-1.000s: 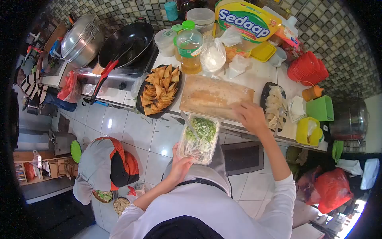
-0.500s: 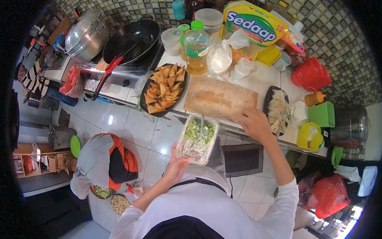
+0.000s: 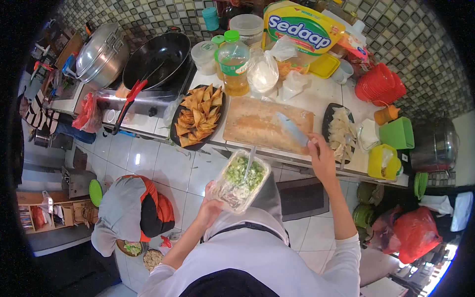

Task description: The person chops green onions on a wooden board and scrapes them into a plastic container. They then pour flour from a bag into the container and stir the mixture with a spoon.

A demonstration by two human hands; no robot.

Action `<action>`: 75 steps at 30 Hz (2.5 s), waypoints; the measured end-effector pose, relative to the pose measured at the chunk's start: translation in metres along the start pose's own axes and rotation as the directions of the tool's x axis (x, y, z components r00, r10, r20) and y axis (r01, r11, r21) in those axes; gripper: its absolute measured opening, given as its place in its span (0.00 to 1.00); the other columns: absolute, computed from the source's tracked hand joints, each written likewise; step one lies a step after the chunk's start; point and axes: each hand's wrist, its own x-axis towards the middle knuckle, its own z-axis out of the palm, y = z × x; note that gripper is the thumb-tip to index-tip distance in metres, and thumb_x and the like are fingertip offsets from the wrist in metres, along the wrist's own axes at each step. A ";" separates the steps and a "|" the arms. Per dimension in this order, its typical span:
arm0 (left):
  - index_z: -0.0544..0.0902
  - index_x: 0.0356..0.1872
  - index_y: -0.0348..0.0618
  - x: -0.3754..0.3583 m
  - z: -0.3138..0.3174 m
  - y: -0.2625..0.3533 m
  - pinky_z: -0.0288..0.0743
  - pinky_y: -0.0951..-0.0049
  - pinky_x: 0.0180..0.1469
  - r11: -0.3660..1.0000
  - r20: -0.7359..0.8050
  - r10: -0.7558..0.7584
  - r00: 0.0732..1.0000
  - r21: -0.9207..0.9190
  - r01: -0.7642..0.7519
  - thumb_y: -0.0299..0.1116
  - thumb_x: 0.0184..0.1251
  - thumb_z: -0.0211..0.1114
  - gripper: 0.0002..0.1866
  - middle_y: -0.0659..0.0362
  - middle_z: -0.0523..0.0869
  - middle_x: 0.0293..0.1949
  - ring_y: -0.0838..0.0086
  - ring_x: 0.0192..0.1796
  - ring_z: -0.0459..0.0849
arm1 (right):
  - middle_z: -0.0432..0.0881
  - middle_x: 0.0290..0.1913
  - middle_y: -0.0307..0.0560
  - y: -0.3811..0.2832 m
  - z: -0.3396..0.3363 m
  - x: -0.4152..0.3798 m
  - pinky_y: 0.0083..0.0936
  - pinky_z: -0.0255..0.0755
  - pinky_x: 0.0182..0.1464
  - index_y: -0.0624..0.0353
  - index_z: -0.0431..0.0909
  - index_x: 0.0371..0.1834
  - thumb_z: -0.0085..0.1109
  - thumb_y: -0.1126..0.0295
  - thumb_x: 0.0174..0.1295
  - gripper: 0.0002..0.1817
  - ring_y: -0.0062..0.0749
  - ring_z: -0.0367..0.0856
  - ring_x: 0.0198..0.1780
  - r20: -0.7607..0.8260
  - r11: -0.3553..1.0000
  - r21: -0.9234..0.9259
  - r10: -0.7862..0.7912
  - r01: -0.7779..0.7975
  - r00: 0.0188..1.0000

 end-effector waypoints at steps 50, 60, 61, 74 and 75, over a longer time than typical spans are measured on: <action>0.64 0.63 0.37 0.033 0.000 0.062 0.70 0.60 0.62 0.985 -0.062 0.167 0.984 -0.035 -0.169 0.36 0.57 0.45 0.30 0.47 0.74 0.60 0.59 0.60 0.75 | 0.80 0.34 0.37 -0.035 -0.049 -0.050 0.26 0.71 0.28 0.41 0.85 0.37 0.66 0.76 0.38 0.20 0.33 0.77 0.29 -0.016 0.613 -0.502 -0.712 0.611 0.702; 0.64 0.63 0.35 0.032 0.014 0.064 0.71 0.61 0.61 0.986 -0.012 0.163 0.987 -0.030 -0.163 0.37 0.58 0.45 0.30 0.46 0.74 0.60 0.58 0.59 0.76 | 0.79 0.30 0.43 -0.088 -0.031 -0.055 0.20 0.66 0.23 0.56 0.83 0.45 0.65 0.81 0.52 0.16 0.24 0.75 0.23 0.096 0.969 0.082 -0.238 0.231 0.966; 0.64 0.63 0.35 0.032 0.013 0.064 0.71 0.61 0.61 0.986 -0.012 0.164 0.986 -0.032 -0.164 0.37 0.58 0.45 0.30 0.46 0.74 0.60 0.58 0.59 0.76 | 0.79 0.29 0.43 -0.090 -0.032 -0.054 0.20 0.66 0.23 0.55 0.83 0.45 0.65 0.81 0.51 0.17 0.25 0.74 0.23 0.115 0.971 0.083 -0.231 0.222 0.966; 0.65 0.61 0.40 0.034 0.009 0.069 0.74 0.63 0.58 0.978 -0.031 0.203 0.979 -0.050 -0.204 0.37 0.58 0.45 0.28 0.48 0.75 0.57 0.60 0.57 0.77 | 0.78 0.27 0.41 -0.084 -0.033 -0.054 0.21 0.67 0.30 0.55 0.79 0.50 0.60 0.74 0.59 0.15 0.23 0.72 0.24 0.159 0.979 0.157 -0.156 0.131 0.975; 0.65 0.60 0.40 0.035 0.010 0.069 0.74 0.64 0.57 0.978 -0.032 0.203 0.979 -0.045 -0.204 0.37 0.58 0.45 0.27 0.49 0.75 0.56 0.61 0.57 0.77 | 0.73 0.24 0.38 -0.079 -0.027 -0.053 0.17 0.62 0.27 0.55 0.75 0.52 0.56 0.72 0.63 0.14 0.18 0.68 0.24 0.284 0.963 0.269 -0.082 0.002 0.955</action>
